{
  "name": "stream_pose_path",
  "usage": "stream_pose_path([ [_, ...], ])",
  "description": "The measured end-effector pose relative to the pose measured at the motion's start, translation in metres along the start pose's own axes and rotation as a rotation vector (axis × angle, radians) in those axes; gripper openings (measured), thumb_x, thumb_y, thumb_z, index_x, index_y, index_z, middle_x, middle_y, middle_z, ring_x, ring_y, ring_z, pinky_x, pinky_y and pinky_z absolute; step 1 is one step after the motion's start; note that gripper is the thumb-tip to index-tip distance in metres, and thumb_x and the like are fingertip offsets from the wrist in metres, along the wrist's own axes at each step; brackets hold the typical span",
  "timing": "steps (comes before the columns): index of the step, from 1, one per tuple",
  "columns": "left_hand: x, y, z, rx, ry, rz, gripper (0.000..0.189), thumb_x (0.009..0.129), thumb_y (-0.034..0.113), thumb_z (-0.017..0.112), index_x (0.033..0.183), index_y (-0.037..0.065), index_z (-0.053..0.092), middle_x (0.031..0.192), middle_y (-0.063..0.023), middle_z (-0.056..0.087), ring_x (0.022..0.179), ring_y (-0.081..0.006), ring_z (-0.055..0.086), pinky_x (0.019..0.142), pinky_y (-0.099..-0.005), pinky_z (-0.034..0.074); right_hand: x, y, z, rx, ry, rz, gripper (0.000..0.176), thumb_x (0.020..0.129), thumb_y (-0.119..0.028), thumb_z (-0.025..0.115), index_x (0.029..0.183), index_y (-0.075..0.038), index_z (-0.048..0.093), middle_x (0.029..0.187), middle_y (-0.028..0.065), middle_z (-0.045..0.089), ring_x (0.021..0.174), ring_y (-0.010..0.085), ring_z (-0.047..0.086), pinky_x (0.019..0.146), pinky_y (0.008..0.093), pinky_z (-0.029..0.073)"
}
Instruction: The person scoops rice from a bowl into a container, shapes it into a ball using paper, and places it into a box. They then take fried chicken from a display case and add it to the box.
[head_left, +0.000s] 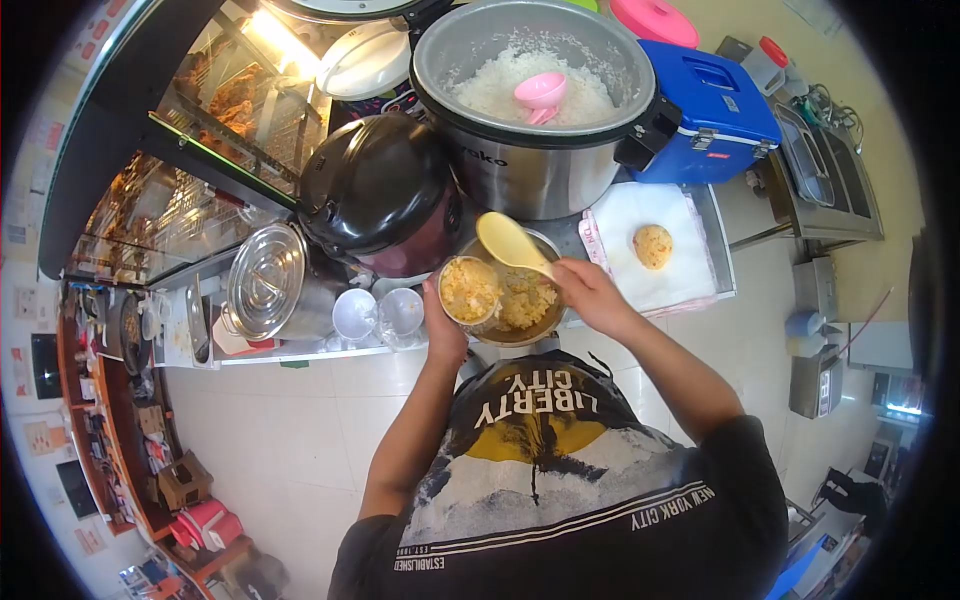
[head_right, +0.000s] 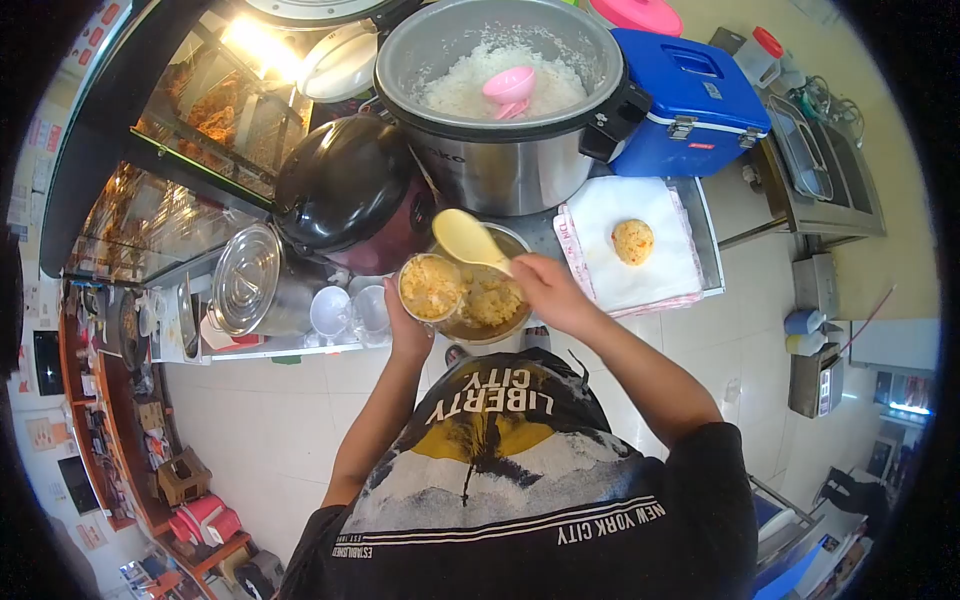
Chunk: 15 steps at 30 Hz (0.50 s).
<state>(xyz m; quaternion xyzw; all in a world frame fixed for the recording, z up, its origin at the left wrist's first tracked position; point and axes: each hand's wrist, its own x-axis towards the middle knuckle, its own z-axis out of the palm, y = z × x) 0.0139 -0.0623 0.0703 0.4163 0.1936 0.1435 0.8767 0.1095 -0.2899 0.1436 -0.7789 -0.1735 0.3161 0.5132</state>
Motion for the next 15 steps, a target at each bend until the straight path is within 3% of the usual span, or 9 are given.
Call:
stream_pose_path([
  [1,0.001,-0.004,0.001,-0.022,-0.011,-0.019,0.059,0.110,0.047,0.021,0.134,0.001,0.050,0.130,-0.0129,0.059,0.119,-0.0222,0.058,0.105,-0.0367,0.044,0.006,0.003,0.008,0.140,-0.039,0.056,0.029,0.103,-0.026,0.052,0.105,-0.001,0.067,0.079,0.0160,0.066,0.072,0.0217,0.063,0.070,0.0384,0.050],
  [4,0.008,-0.007,-0.002,0.012,-0.049,-0.060,0.061,0.110,0.048,0.020,0.133,0.001,0.052,0.128,-0.0130,0.060,0.120,-0.0225,0.058,0.106,-0.0366,0.043,0.006,0.010,0.033,-0.149,-0.112,-0.140,0.030,0.103,-0.026,0.052,0.099,0.000,0.067,0.077,0.0142,0.066,0.071,0.0206,0.062,0.070,0.0375,0.049],
  [7,0.013,0.000,-0.008,0.105,-0.081,-0.118,0.064,0.109,0.051,0.021,0.132,0.001,0.053,0.127,-0.0131,0.062,0.119,-0.0226,0.058,0.106,-0.0367,0.043,0.002,-0.015,0.015,-0.372,-0.205,-0.075,0.031,0.103,-0.026,0.052,0.095,0.000,0.067,0.078,0.0156,0.066,0.073,0.0230,0.063,0.070,0.0388,0.050],
  [10,0.010,0.015,0.002,-0.019,-0.085,-0.219,0.067,0.108,0.054,0.022,0.133,0.001,0.053,0.126,-0.0133,0.063,0.119,-0.0230,0.059,0.105,-0.0368,0.044,-0.002,-0.055,-0.013,-0.332,-0.136,-0.049,0.029,0.102,-0.026,0.052,0.094,-0.001,0.066,0.082,0.0201,0.067,0.074,0.0290,0.065,0.074,0.0421,0.050],
  [15,0.009,0.018,0.007,-0.008,-0.135,-0.308,0.074,0.105,0.062,0.023,0.137,0.002,0.051,0.133,-0.0145,0.061,0.125,-0.0262,0.058,0.107,-0.0399,0.044,0.007,-0.044,0.007,-0.533,-0.215,-0.163,0.026,0.100,-0.025,0.053,0.094,-0.003,0.066,0.080,0.0206,0.065,0.073,0.0377,0.064,0.071,0.0449,0.050],
])
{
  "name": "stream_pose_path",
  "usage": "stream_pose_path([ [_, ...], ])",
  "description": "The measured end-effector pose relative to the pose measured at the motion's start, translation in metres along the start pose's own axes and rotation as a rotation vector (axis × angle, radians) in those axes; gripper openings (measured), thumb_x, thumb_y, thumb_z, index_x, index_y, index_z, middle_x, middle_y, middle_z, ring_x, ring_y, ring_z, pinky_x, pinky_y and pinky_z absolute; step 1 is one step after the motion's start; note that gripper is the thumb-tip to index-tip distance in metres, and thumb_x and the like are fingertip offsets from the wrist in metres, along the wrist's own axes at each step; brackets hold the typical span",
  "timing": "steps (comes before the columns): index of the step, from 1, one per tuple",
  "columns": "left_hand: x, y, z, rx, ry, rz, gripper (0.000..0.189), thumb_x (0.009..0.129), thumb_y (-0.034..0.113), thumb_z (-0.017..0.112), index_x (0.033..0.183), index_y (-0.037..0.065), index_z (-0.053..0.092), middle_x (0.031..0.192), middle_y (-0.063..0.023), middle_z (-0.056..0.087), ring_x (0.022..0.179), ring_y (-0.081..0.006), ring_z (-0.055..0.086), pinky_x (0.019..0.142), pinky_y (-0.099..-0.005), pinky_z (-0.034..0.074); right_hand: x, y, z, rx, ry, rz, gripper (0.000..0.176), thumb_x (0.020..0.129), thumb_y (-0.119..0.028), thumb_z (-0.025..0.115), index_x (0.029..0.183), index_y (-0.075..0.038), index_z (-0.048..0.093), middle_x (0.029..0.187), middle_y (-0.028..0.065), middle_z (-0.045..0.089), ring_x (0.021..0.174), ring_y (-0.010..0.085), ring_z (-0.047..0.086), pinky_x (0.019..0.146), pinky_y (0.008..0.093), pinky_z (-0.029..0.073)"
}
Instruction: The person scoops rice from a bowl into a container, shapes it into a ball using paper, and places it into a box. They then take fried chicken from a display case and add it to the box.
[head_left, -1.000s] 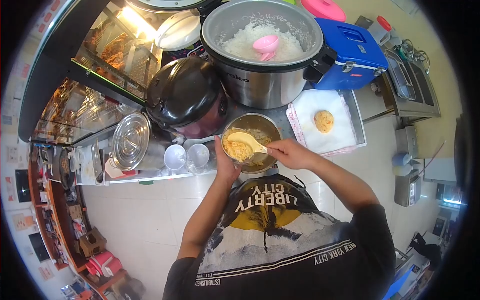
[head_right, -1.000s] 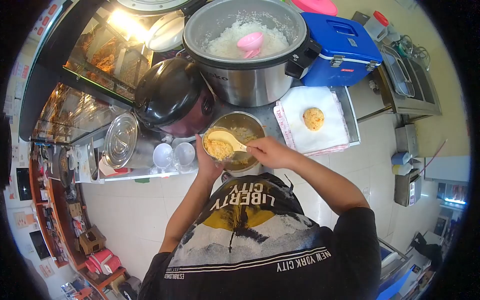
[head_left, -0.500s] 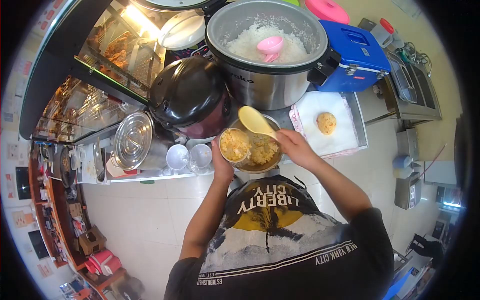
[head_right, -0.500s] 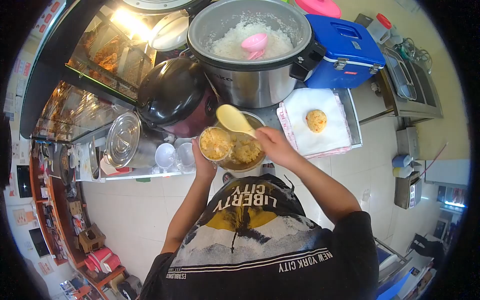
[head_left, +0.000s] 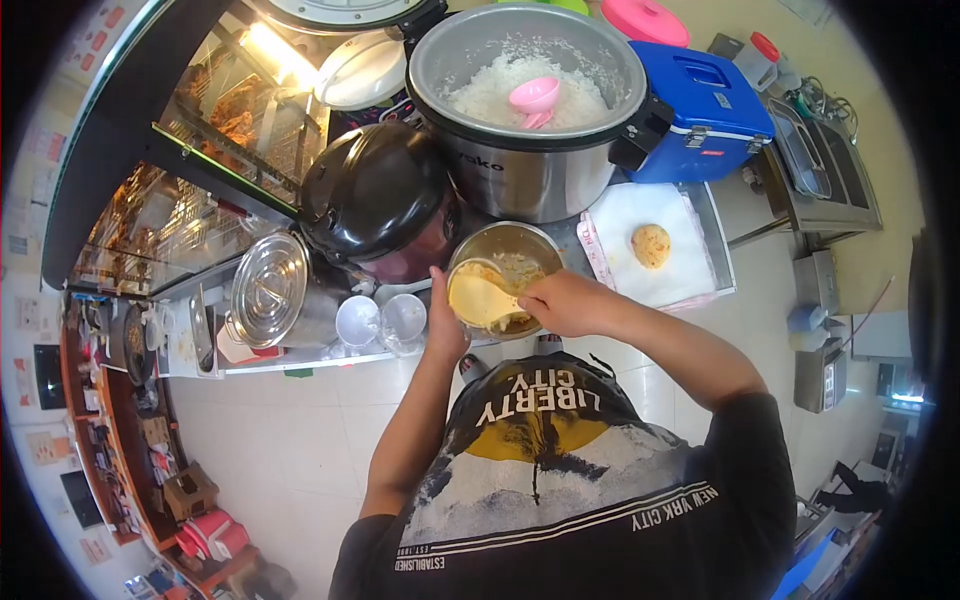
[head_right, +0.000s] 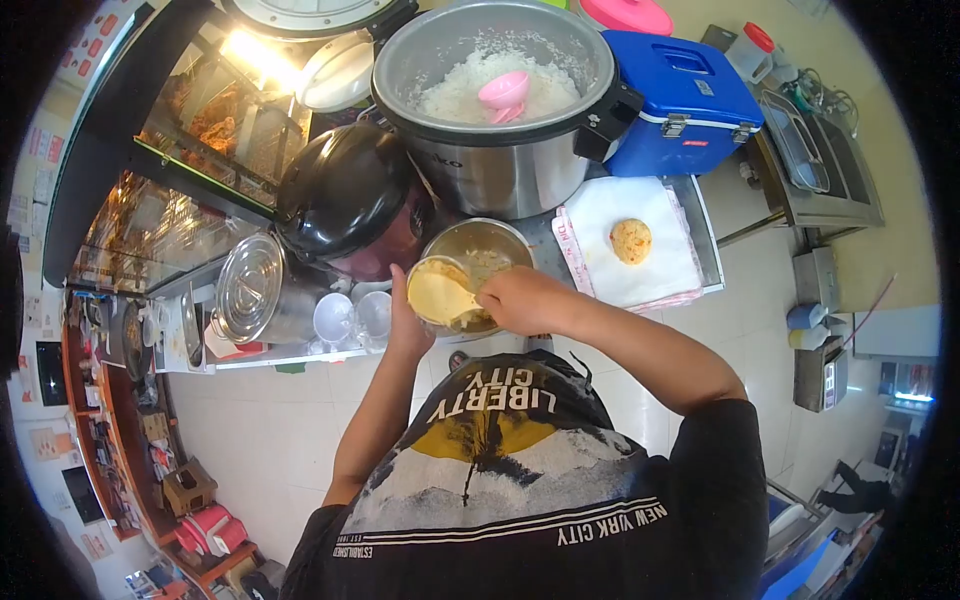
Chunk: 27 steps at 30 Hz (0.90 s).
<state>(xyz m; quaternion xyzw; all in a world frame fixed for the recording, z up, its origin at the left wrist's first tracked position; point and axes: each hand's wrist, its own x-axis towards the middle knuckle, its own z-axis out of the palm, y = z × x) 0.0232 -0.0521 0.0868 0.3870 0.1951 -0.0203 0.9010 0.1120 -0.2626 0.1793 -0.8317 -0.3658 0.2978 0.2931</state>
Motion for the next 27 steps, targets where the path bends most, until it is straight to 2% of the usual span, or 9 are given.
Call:
stream_pose_path([
  [5,-0.009,0.019,0.001,-0.208,0.004,-0.150,0.085,0.099,0.072,0.024,0.141,0.003,0.048,0.140,-0.0173,0.056,0.129,-0.0333,0.054,0.110,-0.0473,0.043,-0.021,-0.014,-0.055,-0.019,0.041,-0.027,0.024,0.099,-0.026,0.053,0.092,-0.007,0.067,0.076,0.0174,0.066,0.073,0.0378,0.065,0.069,0.0469,0.050],
  [8,-0.010,0.023,0.001,-0.240,-0.025,-0.216,0.085,0.098,0.073,0.026,0.142,0.004,0.048,0.140,-0.0178,0.056,0.130,-0.0357,0.053,0.109,-0.0515,0.043,-0.017,-0.001,-0.041,-0.047,-0.063,-0.041,0.029,0.098,-0.031,0.052,0.090,-0.008,0.068,0.080,0.0193,0.067,0.079,0.0407,0.066,0.072,0.0499,0.051],
  [10,-0.009,0.023,0.012,-0.179,-0.010,-0.279,0.085,0.098,0.073,0.026,0.143,0.004,0.047,0.140,-0.0175,0.055,0.130,-0.0354,0.053,0.109,-0.0515,0.044,0.000,0.000,-0.027,-0.204,-0.027,-0.052,0.029,0.099,-0.032,0.052,0.091,-0.008,0.068,0.081,0.0188,0.068,0.079,0.0405,0.066,0.072,0.0503,0.051],
  [14,-0.005,0.018,0.015,-0.209,-0.038,-0.221,0.083,0.099,0.071,0.025,0.142,0.005,0.048,0.139,-0.0164,0.056,0.129,-0.0338,0.054,0.109,-0.0498,0.043,0.007,-0.010,-0.039,-0.327,0.033,-0.069,0.031,0.099,-0.033,0.051,0.094,-0.008,0.068,0.083,0.0185,0.069,0.081,0.0403,0.066,0.073,0.0512,0.051],
  [17,0.002,0.016,0.018,-0.187,-0.035,-0.107,0.078,0.101,0.068,0.024,0.142,0.006,0.048,0.142,-0.0144,0.054,0.131,-0.0316,0.052,0.111,-0.0482,0.040,0.007,0.005,-0.047,0.057,0.159,0.042,0.034,0.099,-0.035,0.049,0.095,-0.008,0.069,0.084,0.0194,0.069,0.085,0.0405,0.067,0.076,0.0525,0.051],
  [20,0.020,-0.002,0.004,-0.002,-0.013,0.049,0.076,0.102,0.066,0.024,0.142,0.006,0.048,0.142,-0.0139,0.054,0.131,-0.0316,0.052,0.111,-0.0477,0.039,0.023,0.033,0.006,-0.053,0.097,0.073,0.035,0.099,-0.035,0.049,0.094,-0.006,0.068,0.085,0.0194,0.069,0.088,0.0402,0.067,0.077,0.0523,0.051],
  [23,0.006,-0.003,-0.022,-0.121,0.079,0.078,0.073,0.103,0.063,0.023,0.138,0.006,0.050,0.138,-0.0126,0.057,0.127,-0.0315,0.055,0.110,-0.0469,0.041,0.015,0.019,-0.018,-0.046,0.132,0.134,0.033,0.099,-0.035,0.050,0.100,-0.009,0.070,0.096,0.0186,0.070,0.091,0.0418,0.066,0.081,0.0504,0.052],
  [25,-0.010,0.004,-0.044,-0.131,-0.003,0.141,0.071,0.103,0.063,0.025,0.137,0.007,0.051,0.135,-0.0111,0.059,0.124,-0.0311,0.057,0.107,-0.0466,0.043,0.010,0.028,-0.012,-0.080,0.217,0.237,0.030,0.098,-0.033,0.051,0.106,-0.014,0.073,0.099,0.0160,0.071,0.085,0.0417,0.068,0.079,0.0503,0.052],
  [27,-0.025,0.012,-0.043,-0.193,0.062,0.086,0.071,0.102,0.064,0.025,0.138,0.008,0.051,0.135,-0.0104,0.059,0.124,-0.0308,0.056,0.106,-0.0465,0.044,0.019,0.031,0.016,-0.217,0.090,0.313,0.030,0.098,-0.033,0.052,0.106,-0.014,0.073,0.105,0.0142,0.071,0.093,0.0386,0.067,0.078,0.0503,0.051],
])
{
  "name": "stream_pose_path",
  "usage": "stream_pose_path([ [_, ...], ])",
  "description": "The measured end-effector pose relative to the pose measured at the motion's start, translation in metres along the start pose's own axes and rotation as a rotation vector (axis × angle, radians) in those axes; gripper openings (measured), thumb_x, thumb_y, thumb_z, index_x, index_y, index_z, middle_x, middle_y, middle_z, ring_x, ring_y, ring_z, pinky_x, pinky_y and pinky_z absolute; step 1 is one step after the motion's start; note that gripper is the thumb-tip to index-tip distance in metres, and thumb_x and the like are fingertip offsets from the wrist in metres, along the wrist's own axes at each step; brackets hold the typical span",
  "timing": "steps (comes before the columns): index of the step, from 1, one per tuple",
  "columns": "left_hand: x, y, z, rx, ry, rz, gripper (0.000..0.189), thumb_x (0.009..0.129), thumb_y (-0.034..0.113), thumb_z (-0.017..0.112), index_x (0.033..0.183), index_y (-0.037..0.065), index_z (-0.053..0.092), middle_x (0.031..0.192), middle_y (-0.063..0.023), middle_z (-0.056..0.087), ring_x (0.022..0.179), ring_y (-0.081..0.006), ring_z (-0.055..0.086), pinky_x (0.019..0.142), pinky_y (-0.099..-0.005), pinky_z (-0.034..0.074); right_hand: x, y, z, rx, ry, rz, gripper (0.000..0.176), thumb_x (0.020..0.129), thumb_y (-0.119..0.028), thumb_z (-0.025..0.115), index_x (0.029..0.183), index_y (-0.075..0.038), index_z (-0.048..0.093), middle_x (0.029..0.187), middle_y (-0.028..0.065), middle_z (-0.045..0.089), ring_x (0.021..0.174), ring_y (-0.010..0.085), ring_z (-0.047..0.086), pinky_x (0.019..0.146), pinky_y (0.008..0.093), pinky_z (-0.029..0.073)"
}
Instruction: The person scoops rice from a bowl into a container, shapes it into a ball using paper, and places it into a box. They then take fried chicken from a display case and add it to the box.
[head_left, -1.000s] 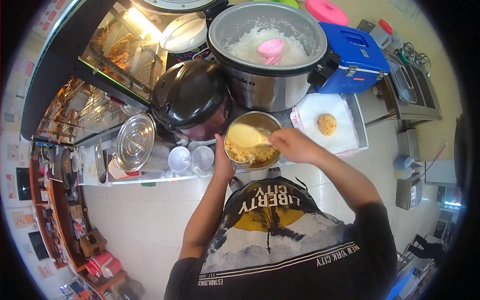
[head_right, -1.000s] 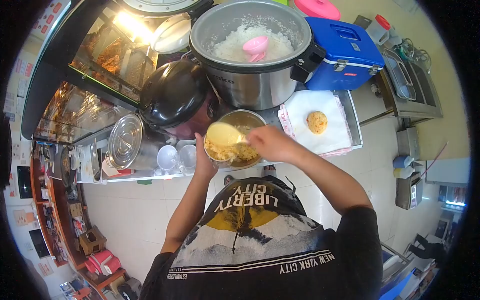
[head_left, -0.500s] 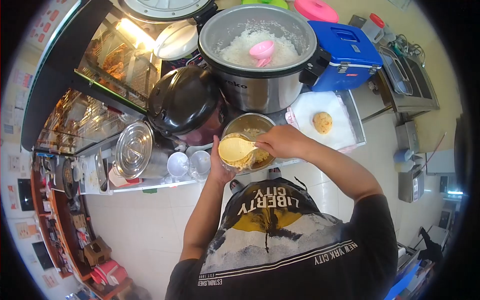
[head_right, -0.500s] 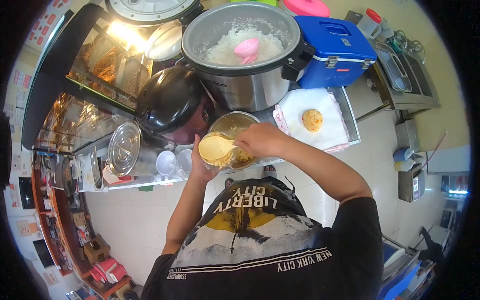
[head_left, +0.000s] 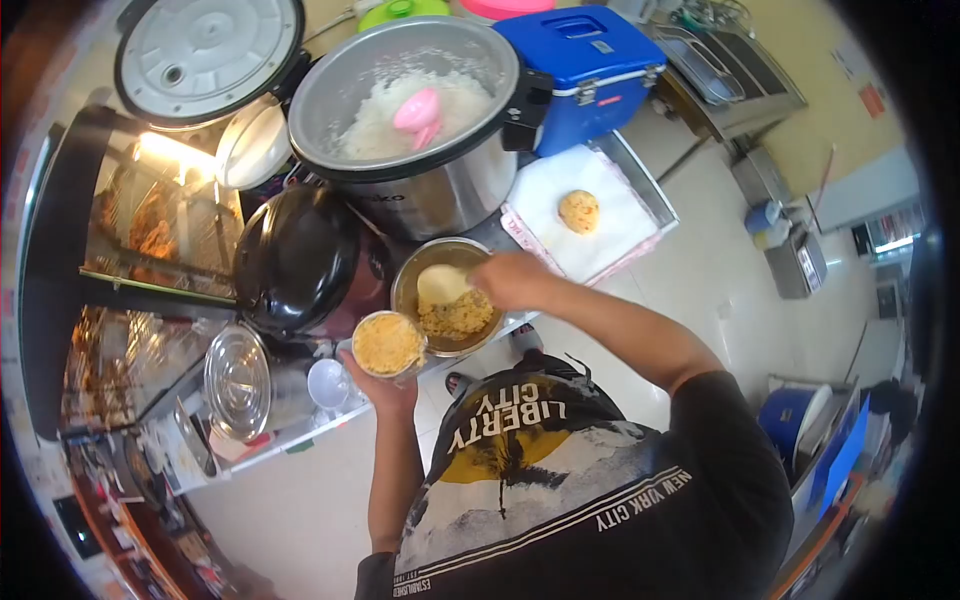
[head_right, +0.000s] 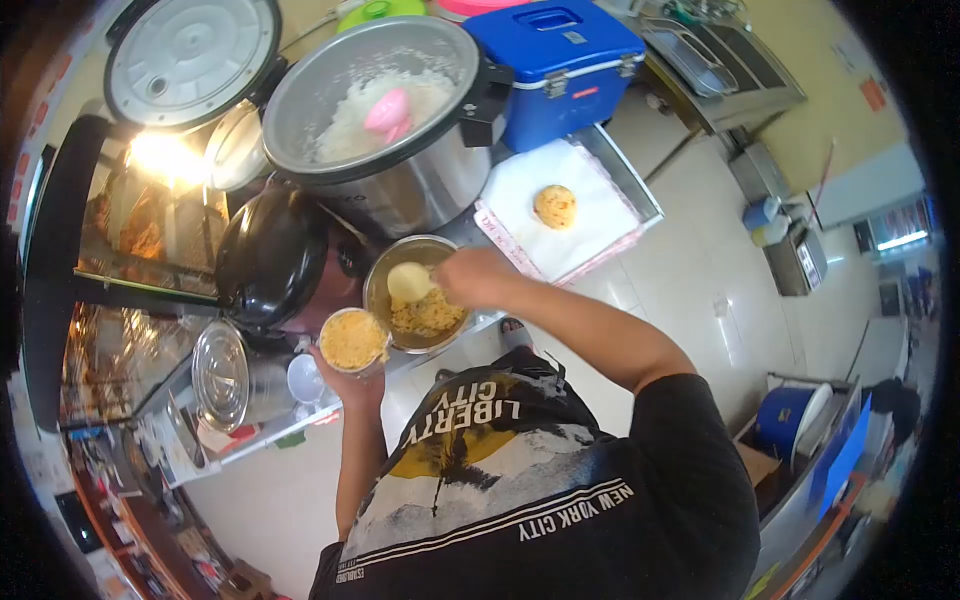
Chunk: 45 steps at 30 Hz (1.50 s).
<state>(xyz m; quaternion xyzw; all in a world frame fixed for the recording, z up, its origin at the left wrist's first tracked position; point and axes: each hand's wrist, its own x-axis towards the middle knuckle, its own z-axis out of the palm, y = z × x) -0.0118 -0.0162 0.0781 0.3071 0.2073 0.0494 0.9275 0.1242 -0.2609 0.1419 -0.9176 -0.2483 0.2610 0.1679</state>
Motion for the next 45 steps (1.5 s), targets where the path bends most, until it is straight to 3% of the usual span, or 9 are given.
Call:
stream_pose_path([
  [7,-0.013,-0.005,0.048,-0.105,0.015,-0.181,0.071,0.101,0.064,0.027,0.139,0.010,0.051,0.136,-0.0099,0.058,0.125,-0.0299,0.056,0.106,-0.0456,0.044,-0.036,-0.035,0.036,0.161,0.426,-0.030,0.047,0.093,-0.031,0.063,0.133,-0.006,0.059,0.141,0.0143,0.052,0.131,0.0329,0.045,0.100,0.0494,0.042],
  [10,-0.019,-0.019,0.085,-0.066,-0.144,-0.326,0.066,0.105,0.058,0.028,0.143,0.008,0.048,0.140,-0.0122,0.056,0.129,-0.0302,0.053,0.111,-0.0453,0.041,-0.072,-0.038,0.043,1.004,0.352,-0.246,0.088,0.080,-0.028,0.079,0.152,-0.004,0.033,0.148,0.0204,0.042,0.132,0.0334,0.045,0.108,0.0478,0.039],
  [14,-0.003,-0.072,0.109,0.097,-0.401,-0.479,0.065,0.107,0.054,0.026,0.145,0.005,0.044,0.143,-0.0143,0.054,0.132,-0.0307,0.051,0.114,-0.0436,0.038,-0.109,-0.023,0.007,0.500,0.512,-0.077,0.125,0.061,-0.035,0.092,0.155,0.003,0.018,0.147,0.0263,0.041,0.137,0.0398,0.042,0.113,0.0437,0.037],
  [18,0.029,-0.141,0.141,0.610,-0.434,-0.480,0.060,0.108,0.050,0.030,0.141,0.004,0.048,0.138,-0.0166,0.056,0.119,-0.0291,0.060,0.098,-0.0411,0.050,-0.135,0.058,-0.012,0.546,0.591,-0.019,0.123,0.060,-0.030,0.092,0.154,0.003,0.020,0.147,0.0287,0.040,0.135,0.0411,0.044,0.113,0.0431,0.037],
  [25,0.064,-0.246,0.161,1.826,-0.600,0.684,0.040,0.093,0.033,0.065,0.124,0.009,0.066,0.123,-0.0083,0.061,0.112,-0.0293,0.055,0.094,-0.0446,0.042,-0.089,0.301,-0.046,0.269,0.910,0.241,0.118,0.061,-0.023,0.090,0.153,0.002,0.022,0.145,0.0271,0.044,0.134,0.0414,0.045,0.113,0.0445,0.039],
  [33,0.054,-0.285,0.157,1.897,-0.236,0.608,0.020,0.083,0.027,0.075,0.102,0.021,0.079,0.122,0.0008,0.064,0.111,-0.0300,0.050,0.094,-0.0451,0.035,-0.002,0.409,-0.110,0.118,0.528,0.336,0.121,0.061,-0.038,0.091,0.155,-0.003,0.022,0.142,0.0248,0.045,0.134,0.0395,0.044,0.108,0.0508,0.039],
  [36,0.058,-0.281,0.174,1.882,-0.171,0.580,0.011,0.084,0.022,0.074,0.093,0.018,0.079,0.114,0.0011,0.066,0.107,-0.0284,0.051,0.092,-0.0429,0.035,-0.021,0.393,-0.109,-0.155,0.788,0.238,0.117,0.062,-0.042,0.090,0.153,-0.003,0.027,0.143,0.0229,0.047,0.133,0.0377,0.045,0.110,0.0493,0.036],
  [41,0.081,-0.274,0.201,1.782,-0.141,0.532,0.012,0.086,0.022,0.072,0.093,0.013,0.075,0.108,-0.0008,0.066,0.102,-0.0275,0.054,0.089,-0.0424,0.035,-0.083,0.360,-0.045,-0.038,0.430,-0.348,0.071,0.071,-0.055,0.082,0.126,-0.015,0.061,0.130,0.0103,0.054,0.127,0.0317,0.047,0.107,0.0517,0.035],
  [45,0.092,-0.272,0.193,1.769,-0.064,0.332,0.013,0.089,0.022,0.069,0.097,0.011,0.072,0.106,-0.0017,0.067,0.106,-0.0271,0.056,0.091,-0.0444,0.036,-0.077,0.373,-0.012,0.057,0.387,-0.254,0.034,0.082,-0.036,0.076,0.109,-0.016,0.069,0.122,0.0031,0.063,0.122,0.0243,0.054,0.101,0.0492,0.039],
])
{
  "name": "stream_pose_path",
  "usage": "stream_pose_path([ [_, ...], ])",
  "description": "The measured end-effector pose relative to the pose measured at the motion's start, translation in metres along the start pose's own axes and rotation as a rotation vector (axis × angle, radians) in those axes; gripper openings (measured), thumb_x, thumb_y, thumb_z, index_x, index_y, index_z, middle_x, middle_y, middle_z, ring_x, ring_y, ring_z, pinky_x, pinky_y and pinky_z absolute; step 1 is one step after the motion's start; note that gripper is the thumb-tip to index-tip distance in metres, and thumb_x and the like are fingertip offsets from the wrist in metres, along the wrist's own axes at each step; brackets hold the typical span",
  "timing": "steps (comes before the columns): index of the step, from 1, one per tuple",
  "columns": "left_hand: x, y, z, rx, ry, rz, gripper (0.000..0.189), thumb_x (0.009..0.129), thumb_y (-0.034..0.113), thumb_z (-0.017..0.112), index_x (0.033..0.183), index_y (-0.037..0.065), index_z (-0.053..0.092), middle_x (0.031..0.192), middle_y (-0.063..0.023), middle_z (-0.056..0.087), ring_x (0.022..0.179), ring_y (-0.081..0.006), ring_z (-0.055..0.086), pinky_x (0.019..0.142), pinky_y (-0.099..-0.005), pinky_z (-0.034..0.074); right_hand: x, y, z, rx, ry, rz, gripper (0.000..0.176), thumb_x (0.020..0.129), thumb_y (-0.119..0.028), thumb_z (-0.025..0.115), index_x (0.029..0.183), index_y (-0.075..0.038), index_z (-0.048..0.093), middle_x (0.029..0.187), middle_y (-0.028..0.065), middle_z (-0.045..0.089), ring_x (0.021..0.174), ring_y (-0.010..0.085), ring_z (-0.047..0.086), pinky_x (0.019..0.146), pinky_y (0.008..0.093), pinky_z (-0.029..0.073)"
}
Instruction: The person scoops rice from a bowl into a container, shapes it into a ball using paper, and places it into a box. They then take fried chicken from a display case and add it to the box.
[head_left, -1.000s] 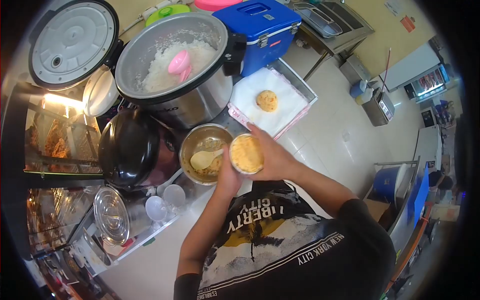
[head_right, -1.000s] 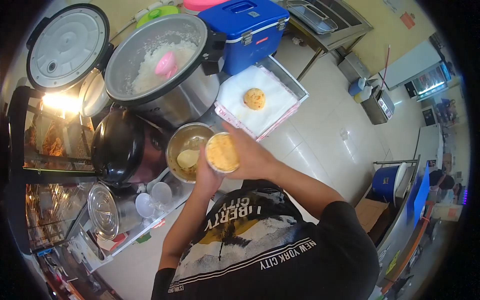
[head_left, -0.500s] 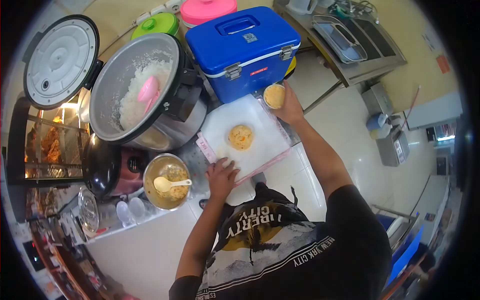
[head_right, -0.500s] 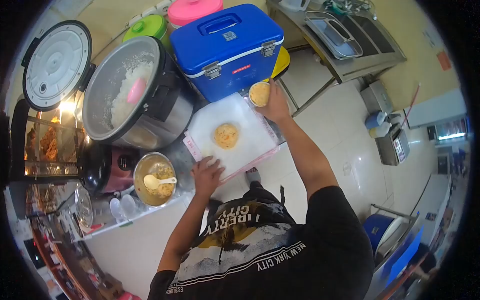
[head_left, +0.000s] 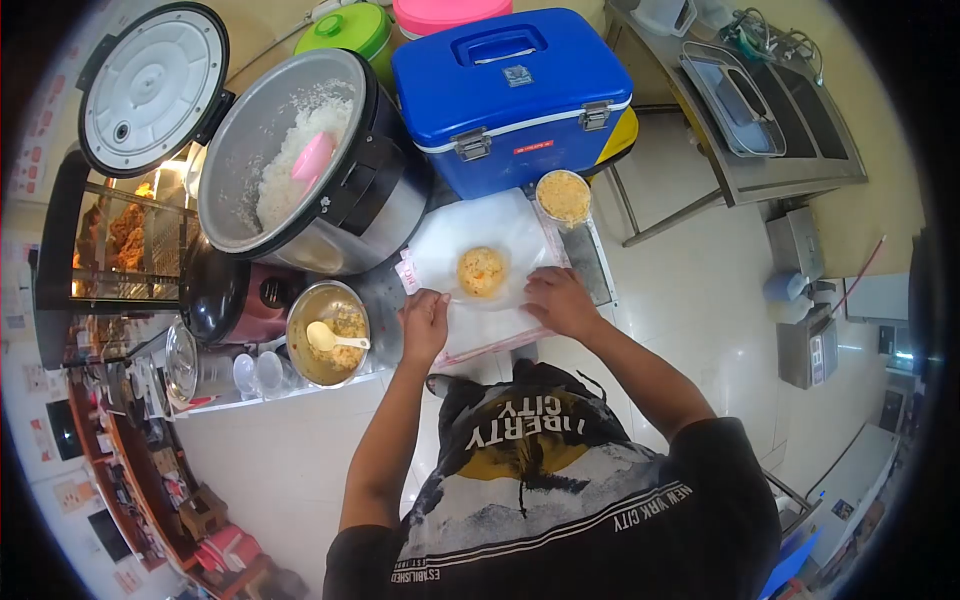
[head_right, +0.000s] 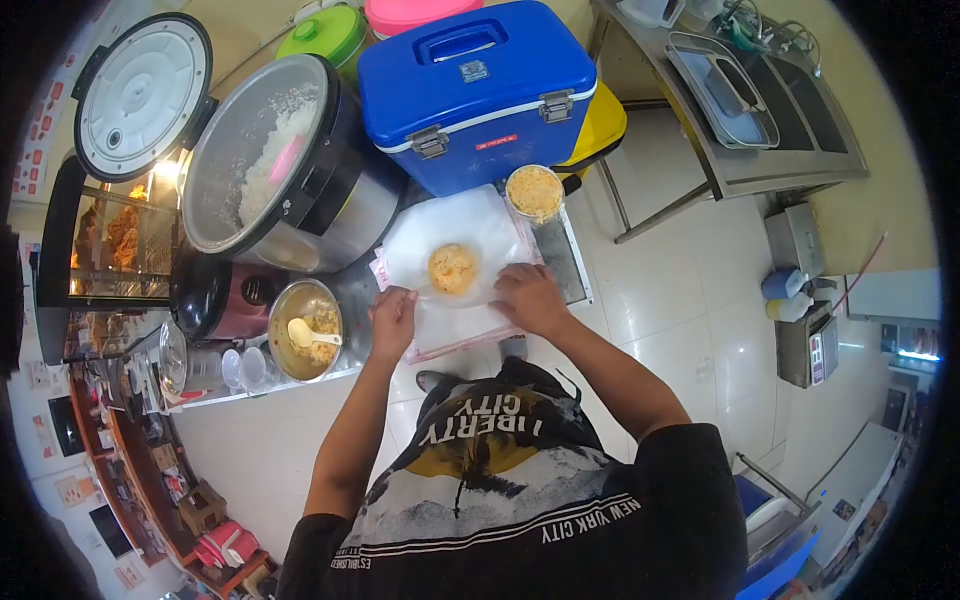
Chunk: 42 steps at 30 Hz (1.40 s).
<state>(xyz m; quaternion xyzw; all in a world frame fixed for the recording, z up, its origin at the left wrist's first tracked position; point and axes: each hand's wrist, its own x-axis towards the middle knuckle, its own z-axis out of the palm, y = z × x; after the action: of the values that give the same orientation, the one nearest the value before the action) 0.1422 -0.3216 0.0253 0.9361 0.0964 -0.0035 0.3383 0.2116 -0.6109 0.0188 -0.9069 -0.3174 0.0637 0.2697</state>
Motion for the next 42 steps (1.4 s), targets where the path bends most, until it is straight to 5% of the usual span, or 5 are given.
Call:
stream_pose_path([
  [12,-0.075,0.017,-0.034,0.211,-0.120,0.380,0.013,0.085,0.012,0.070,0.097,0.013,0.074,0.097,-0.0016,0.069,0.103,-0.0238,0.063,0.097,-0.0438,0.037,-0.023,0.008,-0.047,0.154,-0.002,-0.251,0.014,0.083,-0.017,0.074,0.095,-0.010,0.070,0.105,0.0060,0.069,0.104,0.0257,0.065,0.093,0.0427,0.045],
  [19,-0.071,-0.019,-0.013,-0.711,-0.132,-0.356,0.029,0.101,0.025,0.062,0.092,-0.002,0.070,0.073,0.0050,0.061,0.071,-0.0049,0.053,0.061,-0.0277,0.044,-0.004,0.017,-0.040,0.699,-0.256,0.267,0.025,0.092,-0.026,0.071,0.091,-0.001,0.070,0.082,0.0157,0.069,0.078,0.0306,0.066,0.070,0.0406,0.050],
  [25,-0.014,-0.032,0.020,-0.077,-0.033,-0.260,0.031,0.099,0.026,0.060,0.089,-0.002,0.064,0.067,-0.0080,0.061,0.060,-0.0285,0.055,0.059,-0.0370,0.044,0.023,0.041,0.006,0.346,-0.185,0.333,0.039,0.094,-0.039,0.064,0.096,0.000,0.070,0.085,0.0212,0.068,0.082,0.0359,0.067,0.076,0.0453,0.051],
  [30,-0.049,0.035,0.026,0.304,0.553,-0.139,0.019,0.094,0.023,0.061,0.104,0.008,0.062,0.117,-0.0122,0.064,0.108,-0.0321,0.061,0.080,-0.0546,0.042,0.037,0.017,-0.007,0.086,-0.193,0.442,0.030,0.095,-0.030,0.060,0.108,-0.004,0.067,0.102,0.0193,0.067,0.098,0.0389,0.065,0.084,0.0494,0.051],
  [42,-0.072,0.055,0.049,0.449,-0.060,0.315,0.065,0.098,0.037,0.055,0.152,0.005,0.037,0.160,-0.0119,0.033,0.149,-0.0283,0.030,0.112,-0.0554,0.031,0.174,-0.014,0.016,-0.106,-0.589,0.106,0.036,0.086,-0.023,0.063,0.120,-0.008,0.062,0.118,0.0136,0.062,0.115,0.0363,0.058,0.096,0.0473,0.045],
])
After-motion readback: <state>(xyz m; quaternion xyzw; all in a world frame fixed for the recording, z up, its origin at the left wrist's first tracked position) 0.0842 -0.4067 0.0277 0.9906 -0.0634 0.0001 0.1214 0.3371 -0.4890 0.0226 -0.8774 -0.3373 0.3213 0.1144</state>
